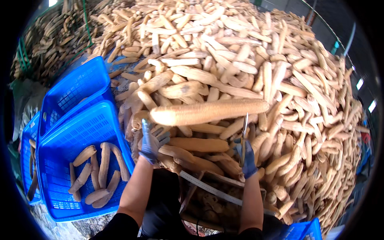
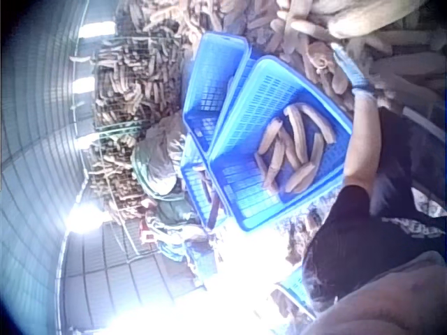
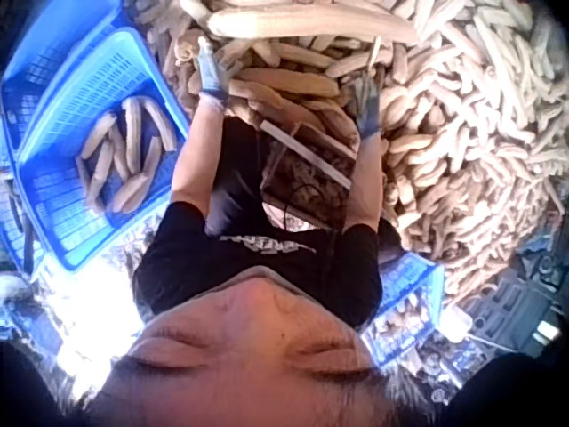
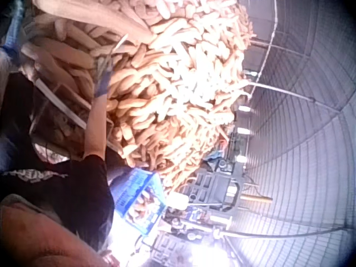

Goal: The person picks up dried loofah sponges from a pile, measures them against a ruler mounted on a cardboard box, and places them into blue plastic crates.

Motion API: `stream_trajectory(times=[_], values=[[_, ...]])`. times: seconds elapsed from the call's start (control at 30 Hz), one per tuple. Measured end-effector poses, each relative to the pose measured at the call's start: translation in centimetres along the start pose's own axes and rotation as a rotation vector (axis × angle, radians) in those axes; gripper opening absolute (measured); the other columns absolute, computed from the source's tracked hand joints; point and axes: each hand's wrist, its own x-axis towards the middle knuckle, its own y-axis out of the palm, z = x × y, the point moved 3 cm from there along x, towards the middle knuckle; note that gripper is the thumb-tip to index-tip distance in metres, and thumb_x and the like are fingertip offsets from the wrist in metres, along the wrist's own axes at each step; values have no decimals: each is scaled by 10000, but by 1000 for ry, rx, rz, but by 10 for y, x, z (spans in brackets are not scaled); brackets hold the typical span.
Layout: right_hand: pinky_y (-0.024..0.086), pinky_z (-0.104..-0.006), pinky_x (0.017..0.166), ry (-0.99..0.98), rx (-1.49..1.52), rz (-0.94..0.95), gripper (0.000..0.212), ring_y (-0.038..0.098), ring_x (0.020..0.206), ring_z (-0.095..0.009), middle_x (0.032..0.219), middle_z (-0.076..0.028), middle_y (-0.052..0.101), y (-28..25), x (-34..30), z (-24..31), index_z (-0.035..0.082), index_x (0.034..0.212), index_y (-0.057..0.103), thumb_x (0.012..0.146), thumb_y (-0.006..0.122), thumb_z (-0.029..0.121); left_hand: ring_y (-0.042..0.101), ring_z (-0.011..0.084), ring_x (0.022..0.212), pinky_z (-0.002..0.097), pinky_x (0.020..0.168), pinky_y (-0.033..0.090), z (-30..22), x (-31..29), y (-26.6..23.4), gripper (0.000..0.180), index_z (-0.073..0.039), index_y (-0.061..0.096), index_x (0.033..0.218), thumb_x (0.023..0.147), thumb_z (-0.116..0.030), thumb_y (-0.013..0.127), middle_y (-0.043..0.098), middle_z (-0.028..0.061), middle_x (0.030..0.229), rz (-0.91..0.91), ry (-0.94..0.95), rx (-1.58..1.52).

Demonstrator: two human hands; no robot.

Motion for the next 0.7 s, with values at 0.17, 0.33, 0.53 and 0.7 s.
stream_trajectory(times=[0.17, 0.33, 0.53, 0.7], values=[[454, -212, 728, -92, -125, -11, 308, 530, 812, -89, 947, -36, 556, -58, -77, 3, 38, 1139, 526, 834, 568, 38, 629, 194, 833, 296, 631, 540, 8, -28, 30, 679, -124, 386, 1327, 854, -604, 463, 549, 98, 1162, 377, -234, 336], [385, -189, 598, 143, -206, -116, 252, 455, 692, -42, 794, 21, 485, -137, -149, -17, 48, 1079, 498, 843, 580, 81, 547, 170, 1064, 329, 795, 518, 27, -51, 61, 699, -78, 344, 1373, 794, -294, 672, 553, 46, 1183, 706, -43, 143], [497, -264, 576, 153, 76, -389, 382, 596, 705, -143, 895, -72, 584, -222, -204, -65, 56, 1053, 507, 911, 512, 410, 415, 162, 1219, 293, 1004, 365, 47, -67, 85, 754, -60, 343, 1375, 719, -51, 715, 368, 37, 1383, 898, 101, 256], [520, -306, 616, -14, 498, -564, 551, 616, 697, -202, 942, -138, 611, -217, -202, -16, 36, 1108, 480, 888, 463, 541, 330, 199, 1294, 333, 1083, 236, 67, -84, 93, 761, -46, 380, 1353, 670, -11, 714, 392, 69, 1375, 934, 152, 455]])
